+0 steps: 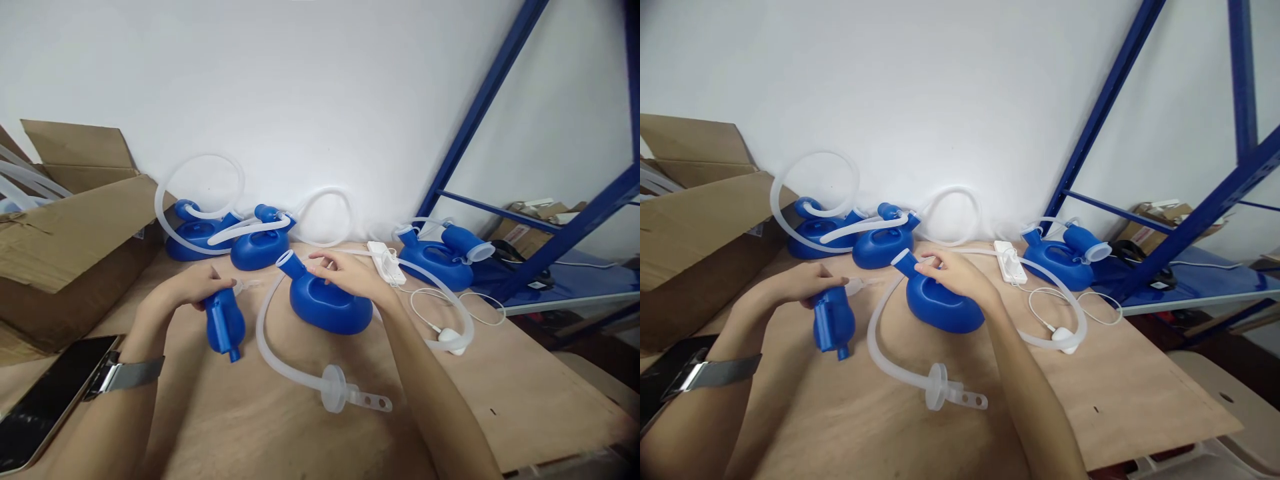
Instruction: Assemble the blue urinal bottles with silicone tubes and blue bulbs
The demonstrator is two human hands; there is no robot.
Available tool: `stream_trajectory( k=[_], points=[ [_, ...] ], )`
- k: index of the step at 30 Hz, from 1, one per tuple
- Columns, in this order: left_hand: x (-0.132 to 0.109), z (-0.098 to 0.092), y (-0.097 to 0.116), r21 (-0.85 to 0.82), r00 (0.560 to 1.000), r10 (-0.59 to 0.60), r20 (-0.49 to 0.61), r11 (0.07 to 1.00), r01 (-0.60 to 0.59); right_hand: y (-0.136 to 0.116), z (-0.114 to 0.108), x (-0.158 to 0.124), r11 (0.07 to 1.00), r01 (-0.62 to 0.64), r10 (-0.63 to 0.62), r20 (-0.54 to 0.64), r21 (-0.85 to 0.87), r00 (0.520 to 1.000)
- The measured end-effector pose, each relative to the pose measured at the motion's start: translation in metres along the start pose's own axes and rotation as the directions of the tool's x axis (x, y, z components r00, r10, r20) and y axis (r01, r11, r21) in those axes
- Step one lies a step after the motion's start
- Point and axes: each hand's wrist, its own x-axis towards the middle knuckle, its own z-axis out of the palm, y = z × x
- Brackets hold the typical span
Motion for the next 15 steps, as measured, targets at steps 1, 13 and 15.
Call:
stream_trajectory(
  k=[1,13,15],
  points=[
    [0.006,0.002,-0.008,-0.017,0.999,-0.041,0.029,0.999,0.041,0.004,-0.003,0.0,0.998,-0.018,0.014,-0.048,-0.068,0.999],
    [0.055,0.037,-0.04,-0.003,0.996,-0.062,-0.067,0.998,0.062,0.043,-0.005,0.016,0.967,0.16,-0.14,0.111,-0.201,0.984],
    [0.062,0.041,-0.042,0.018,0.991,-0.032,-0.132,0.999,0.035,0.043,-0.008,0.016,0.966,0.171,-0.152,0.11,-0.194,0.982]
  ],
)
